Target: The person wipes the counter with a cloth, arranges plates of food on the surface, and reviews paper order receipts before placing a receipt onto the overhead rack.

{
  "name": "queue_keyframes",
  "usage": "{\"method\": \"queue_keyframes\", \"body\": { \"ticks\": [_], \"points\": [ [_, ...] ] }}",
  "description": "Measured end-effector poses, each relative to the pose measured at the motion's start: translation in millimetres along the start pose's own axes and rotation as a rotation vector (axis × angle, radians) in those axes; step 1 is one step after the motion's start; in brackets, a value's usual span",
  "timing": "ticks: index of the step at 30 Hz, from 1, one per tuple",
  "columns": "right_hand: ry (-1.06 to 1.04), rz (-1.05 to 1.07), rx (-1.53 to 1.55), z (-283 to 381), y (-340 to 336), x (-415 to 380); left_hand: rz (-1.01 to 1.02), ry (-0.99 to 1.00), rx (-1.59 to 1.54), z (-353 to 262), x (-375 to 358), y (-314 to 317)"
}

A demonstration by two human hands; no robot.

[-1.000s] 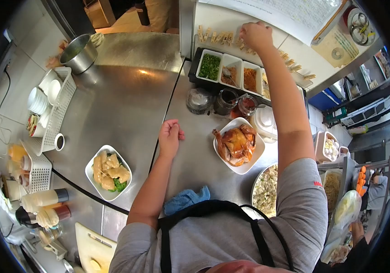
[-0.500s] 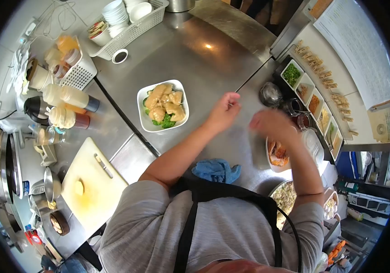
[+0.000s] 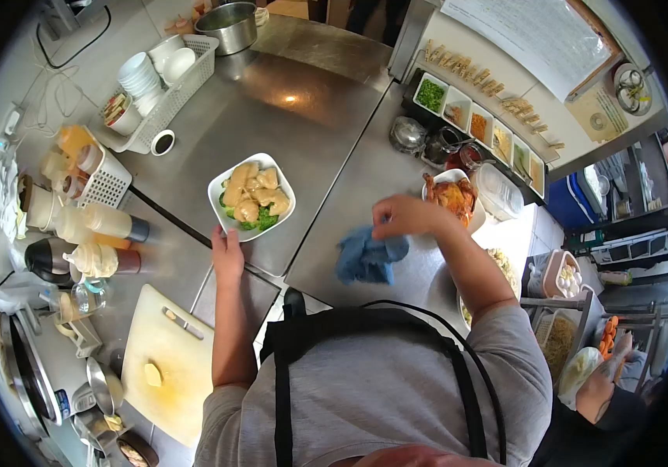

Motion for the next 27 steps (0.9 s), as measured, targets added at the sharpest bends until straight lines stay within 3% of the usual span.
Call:
{"method": "queue_keyframes", "body": {
  "ticks": [5,8,9,11,14,16,18,22,27],
  "points": [
    [0.038,-0.337,-0.023,16.2,-75.4,16.7,0.055,-0.007,-0.125,-26.7,-10.6,14.1],
    [0.037,-0.553,0.186,7.5,-104.2,32.1,0.166,-0.063,-0.021,-30.9,-3.2,13.4],
    [0.153,-0.573,0.289,-18.9,-102.0,44.3,0.223,-0.104,0.021,-29.2,-0.4,11.7],
    [0.242,-0.487,0.637,-31.0,-80.2,70.4,0.183,0.016,0.052,-6.1,21.0,15.1],
    [0.297,-0.464,0.754,-52.7,-48.1,118.5,0.149,0.069,0.074,-0.6,29.5,14.5],
    [0.313,-0.465,0.621,-50.3,-33.3,152.0,0.124,0.114,0.09,-13.9,28.0,11.1],
    [0.18,-0.417,0.394,-27.3,-19.1,186.9,0.092,0.212,0.114,-33.4,25.1,5.0],
    [-0.047,-0.145,0.301,43.9,24.7,238.6,0.106,0.248,0.172,-41.6,27.7,6.2],
    [-0.161,-0.032,0.06,96.1,61.6,269.4,0.078,0.236,0.222,-46.2,26.5,5.5]
  ]
}}
Point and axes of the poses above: each hand's wrist, its own x-axis towards the middle knuckle, its own y-axis out of the palm, z = x × y, the point moved 10 cm from there along x, towards the middle knuckle, and after that the axes turned 13 degrees about -z, right-handed, at the moved point
